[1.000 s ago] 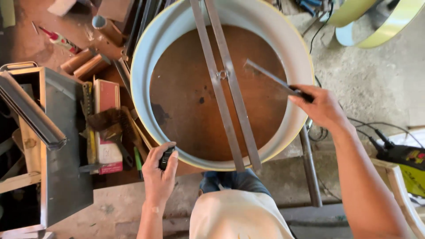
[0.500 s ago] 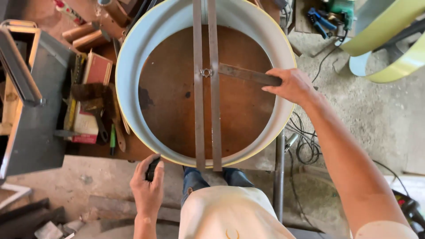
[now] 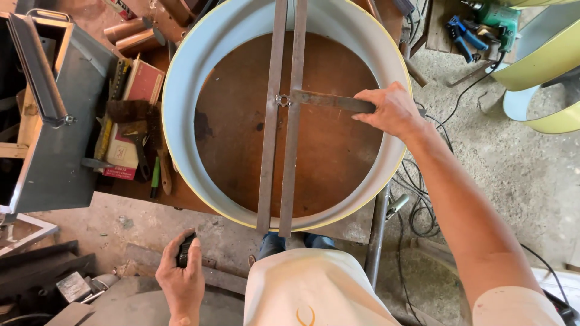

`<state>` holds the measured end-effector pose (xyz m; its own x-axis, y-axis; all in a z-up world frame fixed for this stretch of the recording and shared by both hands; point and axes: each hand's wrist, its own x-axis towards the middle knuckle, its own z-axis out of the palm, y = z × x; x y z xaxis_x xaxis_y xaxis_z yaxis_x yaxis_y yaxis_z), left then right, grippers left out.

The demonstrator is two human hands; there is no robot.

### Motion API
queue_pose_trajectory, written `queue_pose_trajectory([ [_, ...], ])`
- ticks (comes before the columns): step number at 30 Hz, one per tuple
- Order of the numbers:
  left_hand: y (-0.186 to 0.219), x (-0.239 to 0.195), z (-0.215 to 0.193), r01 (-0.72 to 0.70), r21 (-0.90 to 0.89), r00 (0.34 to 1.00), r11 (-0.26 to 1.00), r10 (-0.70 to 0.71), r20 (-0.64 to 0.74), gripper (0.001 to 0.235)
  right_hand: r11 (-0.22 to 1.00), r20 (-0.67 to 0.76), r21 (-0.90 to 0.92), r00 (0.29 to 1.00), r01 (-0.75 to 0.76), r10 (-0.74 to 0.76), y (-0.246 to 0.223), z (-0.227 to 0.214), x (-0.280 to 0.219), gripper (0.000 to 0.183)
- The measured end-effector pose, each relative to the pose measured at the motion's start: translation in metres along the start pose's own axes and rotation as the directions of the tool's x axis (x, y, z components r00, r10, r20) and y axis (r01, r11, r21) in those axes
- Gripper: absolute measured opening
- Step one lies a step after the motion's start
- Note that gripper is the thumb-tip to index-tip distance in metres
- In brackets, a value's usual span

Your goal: Measure and assemble metal strips within a circular metal frame for fabrication.

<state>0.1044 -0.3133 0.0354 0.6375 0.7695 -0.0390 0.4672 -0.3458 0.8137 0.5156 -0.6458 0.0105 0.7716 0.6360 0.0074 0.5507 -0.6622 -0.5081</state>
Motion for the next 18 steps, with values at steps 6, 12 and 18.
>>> queue_pose_trajectory([
  [6,0.018,0.012,0.01,0.052,0.06,0.998,0.997,-0.054,0.032,0.026,0.945,-0.119,-0.307,0.98,0.116,-0.159,0.012,0.021,0.0,0.023],
  [12,0.013,0.016,0.015,0.0,0.055,0.997,0.999,-0.004,0.075,0.026,0.935,-0.221,-0.342,0.959,0.095,-0.178,0.007,0.036,-0.006,0.032],
  [18,-0.006,0.023,0.026,-0.047,0.033,0.994,0.998,0.044,0.104,0.026,0.956,-0.336,-0.293,0.935,0.013,-0.116,0.004,0.047,-0.011,0.041],
])
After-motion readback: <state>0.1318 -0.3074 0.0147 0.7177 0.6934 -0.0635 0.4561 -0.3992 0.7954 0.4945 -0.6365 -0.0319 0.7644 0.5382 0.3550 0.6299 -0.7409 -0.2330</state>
